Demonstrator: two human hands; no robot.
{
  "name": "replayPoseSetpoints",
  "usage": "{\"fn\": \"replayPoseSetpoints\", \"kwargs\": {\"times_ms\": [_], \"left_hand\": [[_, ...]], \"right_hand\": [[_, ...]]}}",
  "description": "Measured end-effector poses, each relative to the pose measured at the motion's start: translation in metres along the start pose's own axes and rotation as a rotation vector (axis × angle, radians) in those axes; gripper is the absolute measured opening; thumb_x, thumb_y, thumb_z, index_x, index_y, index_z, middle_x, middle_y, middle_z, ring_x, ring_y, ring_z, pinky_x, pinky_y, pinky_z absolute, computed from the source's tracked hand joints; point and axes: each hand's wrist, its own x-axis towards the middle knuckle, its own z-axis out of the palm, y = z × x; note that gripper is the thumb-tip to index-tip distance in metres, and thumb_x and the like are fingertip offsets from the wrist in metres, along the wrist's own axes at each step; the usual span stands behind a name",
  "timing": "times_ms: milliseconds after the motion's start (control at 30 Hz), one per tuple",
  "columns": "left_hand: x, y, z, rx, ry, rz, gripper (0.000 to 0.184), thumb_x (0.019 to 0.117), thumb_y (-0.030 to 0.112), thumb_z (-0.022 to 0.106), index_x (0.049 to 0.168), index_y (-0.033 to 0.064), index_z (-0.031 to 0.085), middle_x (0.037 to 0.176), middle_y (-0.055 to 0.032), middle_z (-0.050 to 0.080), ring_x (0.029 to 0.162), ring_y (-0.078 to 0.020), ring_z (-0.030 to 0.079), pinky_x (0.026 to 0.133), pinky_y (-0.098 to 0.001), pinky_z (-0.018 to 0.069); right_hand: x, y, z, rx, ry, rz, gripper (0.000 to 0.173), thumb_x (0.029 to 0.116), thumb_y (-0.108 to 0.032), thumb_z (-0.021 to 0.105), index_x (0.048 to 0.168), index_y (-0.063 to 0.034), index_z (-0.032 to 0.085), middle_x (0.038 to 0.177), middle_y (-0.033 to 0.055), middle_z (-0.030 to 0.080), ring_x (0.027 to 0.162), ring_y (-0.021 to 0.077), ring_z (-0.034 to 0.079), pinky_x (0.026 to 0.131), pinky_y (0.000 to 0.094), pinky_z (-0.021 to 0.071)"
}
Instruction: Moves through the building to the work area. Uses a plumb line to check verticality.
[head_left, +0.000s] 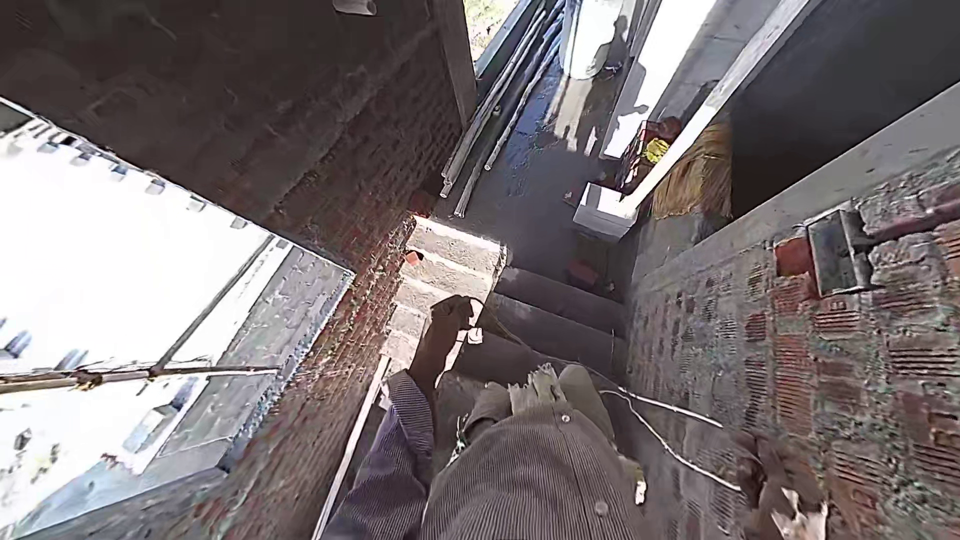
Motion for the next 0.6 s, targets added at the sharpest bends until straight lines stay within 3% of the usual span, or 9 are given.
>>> {"fn": "replayPoseSetpoints", "kwargs": {"times_ms": [100, 167, 267, 333, 400, 467, 533, 600], "left_hand": [[0.048, 0.002, 0.001, 0.141, 0.028, -0.036, 0.032, 0.1084, 0.018, 0.046, 0.084, 0.0039, 0.062, 0.069, 0.0016, 0.057, 0.064, -0.0092, 0.058, 0.071, -0.0312, 0.0542], [0.104, -0.014, 0.002, 0.097, 0.104, 0.064, 0.030, 0.1065, 0.016, 0.046, 0.082, 0.0073, 0.060, 0.067, 0.0058, 0.057, 0.061, -0.0042, 0.057, 0.066, -0.0250, 0.0533], [0.178, -0.080, 0.018, -0.078, 0.253, 0.141, 0.028, 0.1062, 0.017, 0.045, 0.083, 0.0096, 0.059, 0.069, 0.0054, 0.058, 0.064, -0.0050, 0.058, 0.068, -0.0239, 0.0531], [0.224, -0.096, 0.044, -0.213, 0.348, 0.049, 0.028, 0.1093, 0.016, 0.043, 0.084, 0.0097, 0.055, 0.069, 0.0042, 0.053, 0.064, -0.0066, 0.056, 0.067, -0.0244, 0.0533], [0.253, -0.115, 0.069, -0.250, 0.295, -0.075, 0.030, 0.1092, 0.015, 0.043, 0.082, 0.0083, 0.054, 0.068, 0.0031, 0.052, 0.062, -0.0078, 0.055, 0.066, -0.0266, 0.0541], [0.314, -0.124, 0.078, -0.185, 0.167, -0.076, 0.031, 0.1081, 0.013, 0.042, 0.081, 0.0082, 0.056, 0.066, 0.0047, 0.052, 0.060, -0.0064, 0.054, 0.066, -0.0269, 0.0539], [0.372, -0.140, 0.077, -0.135, 0.114, -0.078, 0.030, 0.1086, 0.013, 0.042, 0.082, 0.0083, 0.057, 0.066, 0.0053, 0.053, 0.059, -0.0056, 0.054, 0.066, -0.0256, 0.0535], [0.462, -0.139, 0.078, -0.121, 0.126, -0.021, 0.030, 0.1081, 0.014, 0.044, 0.082, 0.0077, 0.057, 0.065, 0.0052, 0.053, 0.058, -0.0054, 0.054, 0.063, -0.0247, 0.0521]], "right_hand": [[0.057, -0.023, 0.046, -0.032, -0.205, -0.024, 0.024, 0.1089, -0.014, 0.040, 0.119, 0.0019, 0.054, 0.084, -0.0020, 0.072, 0.053, -0.0004, 0.056, 0.047, 0.0177, 0.0462], [0.129, -0.014, 0.094, -0.045, -0.281, -0.060, 0.022, 0.1074, -0.013, 0.041, 0.115, -0.0010, 0.058, 0.083, -0.0024, 0.073, 0.054, 0.0001, 0.058, 0.047, 0.0176, 0.0474], [0.241, 0.049, 0.155, -0.210, -0.316, -0.193, 0.021, 0.1043, -0.014, 0.051, 0.114, -0.0002, 0.065, 0.088, -0.0001, 0.073, 0.059, 0.0003, 0.061, 0.050, 0.0173, 0.0491], [0.298, 0.070, 0.195, -0.165, -0.247, -0.368, 0.023, 0.1021, -0.008, 0.053, 0.115, 0.0079, 0.064, 0.096, 0.0052, 0.073, 0.072, 0.0029, 0.067, 0.063, 0.0206, 0.0570], [0.316, 0.064, 0.232, 0.041, -0.098, -0.324, 0.019, 0.1041, -0.005, 0.048, 0.113, 0.0035, 0.061, 0.090, -0.0011, 0.072, 0.064, 0.0021, 0.066, 0.054, 0.0194, 0.0547], [0.327, 0.046, 0.285, 0.118, -0.127, -0.236, 0.020, 0.1067, -0.008, 0.044, 0.114, -0.0017, 0.061, 0.082, -0.0067, 0.070, 0.058, -0.0005, 0.062, 0.052, 0.0169, 0.0526], [0.344, 0.069, 0.312, 0.032, -0.213, -0.259, 0.022, 0.1055, -0.009, 0.045, 0.116, 0.0002, 0.063, 0.082, -0.0047, 0.071, 0.058, 0.0005, 0.061, 0.052, 0.0175, 0.0517], [0.383, 0.090, 0.361, 0.019, -0.152, -0.291, 0.022, 0.1063, -0.009, 0.044, 0.117, 0.0028, 0.060, 0.081, -0.0043, 0.070, 0.058, -0.0005, 0.061, 0.052, 0.0168, 0.0520]]}}
